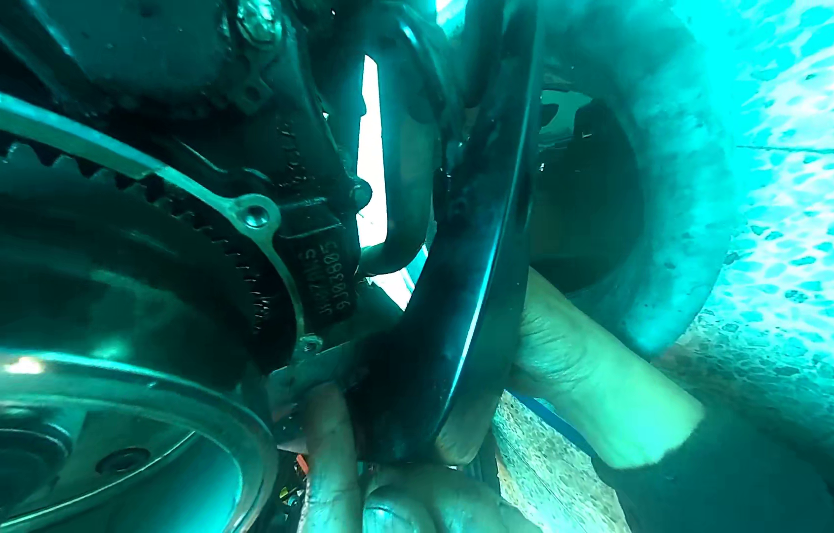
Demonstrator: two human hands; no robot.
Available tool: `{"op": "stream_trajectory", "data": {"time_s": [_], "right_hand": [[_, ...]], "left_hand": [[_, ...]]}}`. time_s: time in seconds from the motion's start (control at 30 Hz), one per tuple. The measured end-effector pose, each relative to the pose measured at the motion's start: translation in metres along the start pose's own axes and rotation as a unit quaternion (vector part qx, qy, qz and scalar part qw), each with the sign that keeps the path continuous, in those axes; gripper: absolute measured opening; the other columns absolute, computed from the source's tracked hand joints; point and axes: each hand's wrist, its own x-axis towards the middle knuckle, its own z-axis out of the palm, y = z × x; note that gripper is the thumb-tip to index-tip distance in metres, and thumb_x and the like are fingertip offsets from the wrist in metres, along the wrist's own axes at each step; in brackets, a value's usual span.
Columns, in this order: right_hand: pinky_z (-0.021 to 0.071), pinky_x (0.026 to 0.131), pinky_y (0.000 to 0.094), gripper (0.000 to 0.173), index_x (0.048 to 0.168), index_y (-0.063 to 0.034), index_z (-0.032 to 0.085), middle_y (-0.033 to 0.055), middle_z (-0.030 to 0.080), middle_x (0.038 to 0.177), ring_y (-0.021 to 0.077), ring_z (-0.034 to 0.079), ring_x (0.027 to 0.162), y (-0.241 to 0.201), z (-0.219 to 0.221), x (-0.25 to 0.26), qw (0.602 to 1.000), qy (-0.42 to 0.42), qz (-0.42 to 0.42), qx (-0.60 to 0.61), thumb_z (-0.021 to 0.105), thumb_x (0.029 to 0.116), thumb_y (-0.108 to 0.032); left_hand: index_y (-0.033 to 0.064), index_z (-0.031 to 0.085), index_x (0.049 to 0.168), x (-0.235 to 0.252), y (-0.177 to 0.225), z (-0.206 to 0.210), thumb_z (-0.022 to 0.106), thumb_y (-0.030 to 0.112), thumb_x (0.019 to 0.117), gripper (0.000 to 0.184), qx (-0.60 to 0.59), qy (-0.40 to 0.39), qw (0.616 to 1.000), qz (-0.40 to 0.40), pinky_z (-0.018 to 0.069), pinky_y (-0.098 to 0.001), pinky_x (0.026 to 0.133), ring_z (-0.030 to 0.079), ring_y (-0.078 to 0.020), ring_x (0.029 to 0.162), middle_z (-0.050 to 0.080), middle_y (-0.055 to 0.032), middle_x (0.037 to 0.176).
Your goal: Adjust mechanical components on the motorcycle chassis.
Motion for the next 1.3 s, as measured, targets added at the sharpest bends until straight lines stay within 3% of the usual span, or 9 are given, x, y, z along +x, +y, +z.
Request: {"op": "stream_trajectory", "data": {"time_s": [0.3, 0.47, 0.57, 0.67, 0.77, 0.93, 1.07, 1.13, 1.3], "right_hand": [[0.0568, 0.058, 0.0228, 0.013, 0.089, -0.0102, 0.072, 0.0041, 0.07, 0.076, 0.0058, 0.067, 0.066, 0.0, -0.002, 0.0, 1.0, -0.004, 0.008, -0.009, 0.061, 0.0898, -0.003], [0.055, 0.056, 0.0207, 0.012, 0.086, -0.0118, 0.072, 0.0013, 0.07, 0.074, 0.0038, 0.066, 0.064, -0.002, -0.001, 0.001, 0.999, -0.008, 0.003, -0.042, 0.063, 0.0902, -0.004], [0.0549, 0.055, 0.0201, 0.014, 0.086, -0.0106, 0.072, 0.0017, 0.07, 0.074, 0.0036, 0.065, 0.063, -0.003, -0.001, 0.001, 0.999, -0.011, 0.003, -0.036, 0.062, 0.0917, -0.003], [0.0556, 0.058, 0.0202, 0.017, 0.087, -0.0111, 0.072, 0.0018, 0.071, 0.075, 0.0037, 0.066, 0.066, -0.002, -0.001, 0.001, 1.0, -0.006, 0.012, -0.028, 0.06, 0.0898, 0.0], [0.0575, 0.064, 0.0219, 0.017, 0.089, -0.0104, 0.072, 0.0033, 0.072, 0.079, 0.005, 0.068, 0.071, -0.003, -0.004, 0.003, 1.0, -0.004, 0.015, -0.026, 0.06, 0.0886, 0.001], [0.0575, 0.063, 0.0217, 0.017, 0.089, -0.0114, 0.073, 0.0029, 0.072, 0.079, 0.0048, 0.068, 0.07, -0.005, -0.004, 0.002, 0.999, -0.01, 0.0, -0.034, 0.061, 0.0891, 0.001], [0.0582, 0.065, 0.0221, 0.015, 0.091, -0.0109, 0.072, 0.0038, 0.073, 0.081, 0.0054, 0.069, 0.072, -0.002, -0.006, 0.001, 0.999, -0.011, -0.009, -0.033, 0.061, 0.09, -0.001], [0.0577, 0.062, 0.022, 0.016, 0.09, -0.0121, 0.073, 0.003, 0.073, 0.079, 0.005, 0.068, 0.07, -0.001, -0.003, -0.001, 1.0, -0.002, -0.006, -0.026, 0.061, 0.0897, -0.001], [0.057, 0.059, 0.0212, 0.015, 0.089, -0.0123, 0.072, 0.0017, 0.072, 0.078, 0.0041, 0.067, 0.068, 0.001, 0.0, -0.002, 1.0, -0.011, -0.007, -0.007, 0.06, 0.0927, -0.004]], "left_hand": [[-0.0015, 0.035, 0.14, 0.008, 0.003, 0.001, 0.047, 0.01, 0.1083, 0.036, 0.004, -0.04, 0.999, 0.004, 0.0562, -0.0223, 0.056, 0.069, -0.0132, 0.066, 0.07, -0.0084, 0.079], [-0.0044, 0.037, 0.137, 0.018, 0.012, 0.0, 0.045, 0.011, 0.1076, 0.034, 0.044, -0.045, 0.998, -0.015, 0.0507, -0.0193, 0.048, 0.061, -0.0084, 0.055, 0.068, -0.0071, 0.075], [-0.0044, 0.034, 0.141, 0.015, 0.012, 0.0, 0.045, 0.01, 0.1086, 0.038, 0.031, -0.05, 0.998, -0.017, 0.051, -0.0203, 0.049, 0.061, -0.0093, 0.058, 0.067, -0.0066, 0.075], [-0.0029, 0.043, 0.137, 0.01, 0.009, 0.004, 0.05, 0.013, 0.1077, 0.035, 0.033, -0.039, 0.999, -0.013, 0.052, -0.0189, 0.052, 0.063, -0.0084, 0.061, 0.069, -0.007, 0.079], [-0.0068, 0.036, 0.137, 0.009, 0.01, 0.003, 0.047, 0.012, 0.1086, 0.036, 0.056, -0.052, 0.997, -0.008, 0.0507, -0.0194, 0.054, 0.061, -0.0087, 0.064, 0.069, -0.0099, 0.083], [0.0, 0.038, 0.138, 0.01, 0.014, 0.013, 0.047, 0.013, 0.1083, 0.034, 0.084, -0.017, 0.995, -0.041, 0.0527, -0.0156, 0.055, 0.068, -0.0073, 0.066, 0.074, -0.0092, 0.085], [-0.0078, 0.037, 0.136, 0.01, 0.012, 0.004, 0.046, 0.01, 0.1083, 0.034, 0.044, -0.049, 0.997, -0.028, 0.0508, -0.0189, 0.054, 0.062, -0.0091, 0.064, 0.069, -0.011, 0.083], [-0.0035, 0.037, 0.139, 0.01, 0.012, 0.005, 0.049, 0.013, 0.1078, 0.037, 0.035, -0.027, 0.998, -0.037, 0.0542, -0.0182, 0.054, 0.067, -0.0091, 0.065, 0.072, -0.0099, 0.083], [-0.0014, 0.041, 0.136, 0.014, 0.013, 0.006, 0.045, 0.012, 0.1086, 0.031, 0.028, -0.028, 0.999, -0.029, 0.0528, -0.018, 0.052, 0.064, -0.0068, 0.06, 0.07, -0.0073, 0.079]]}}
